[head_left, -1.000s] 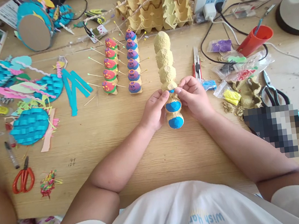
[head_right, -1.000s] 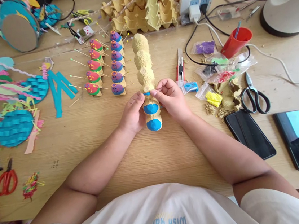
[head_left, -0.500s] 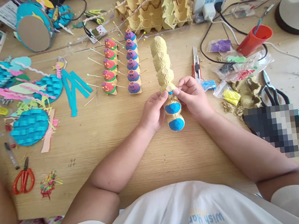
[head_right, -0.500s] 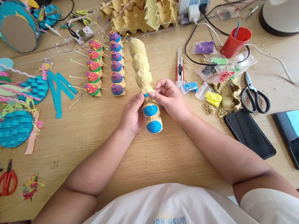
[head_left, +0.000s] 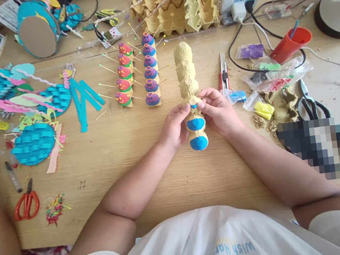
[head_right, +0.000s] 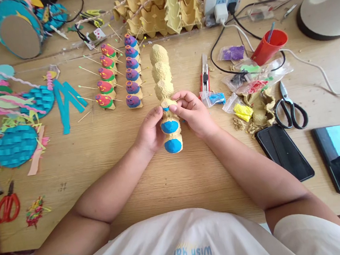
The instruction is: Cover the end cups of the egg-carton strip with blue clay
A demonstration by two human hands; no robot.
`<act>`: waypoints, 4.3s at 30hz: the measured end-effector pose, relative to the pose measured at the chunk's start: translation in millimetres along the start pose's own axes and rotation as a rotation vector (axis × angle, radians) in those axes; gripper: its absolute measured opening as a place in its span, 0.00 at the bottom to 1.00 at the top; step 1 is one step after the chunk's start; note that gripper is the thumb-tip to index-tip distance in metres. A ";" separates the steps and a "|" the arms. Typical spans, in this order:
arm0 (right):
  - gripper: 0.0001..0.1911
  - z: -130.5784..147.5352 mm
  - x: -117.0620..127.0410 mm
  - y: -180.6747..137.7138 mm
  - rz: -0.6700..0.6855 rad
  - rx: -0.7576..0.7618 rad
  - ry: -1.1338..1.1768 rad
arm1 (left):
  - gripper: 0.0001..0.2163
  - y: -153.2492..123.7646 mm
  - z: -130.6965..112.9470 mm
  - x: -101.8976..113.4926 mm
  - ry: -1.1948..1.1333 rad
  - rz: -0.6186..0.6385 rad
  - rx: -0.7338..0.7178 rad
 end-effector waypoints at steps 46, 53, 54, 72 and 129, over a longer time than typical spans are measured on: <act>0.29 -2.1 -0.1 -1.6 0.034 -0.085 0.176 | 0.08 4.9 6.5 4.3 -0.033 0.051 0.042; 0.26 0.3 -2.0 -3.4 0.020 -0.108 0.224 | 0.10 5.6 8.3 7.2 -0.019 0.089 0.048; 0.26 0.3 -2.4 -3.4 0.019 -0.113 0.225 | 0.10 5.6 8.7 8.2 -0.020 0.089 0.049; 0.25 -1.8 1.2 -4.5 0.007 -0.063 0.169 | 0.09 3.1 1.9 -2.9 -0.069 -0.035 0.053; 0.29 2.0 -4.9 -7.1 0.063 -0.029 0.038 | 0.13 2.7 3.4 1.2 0.011 0.041 0.015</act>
Point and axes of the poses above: each hand's wrist, its own y-axis towards the middle knuckle, its own x-axis out of the back of the hand, z = x × y, the point moved 3 cm from there along y, towards the middle knuckle, and after that the axes turned 6 degrees about -x, right-handed, at the moved point
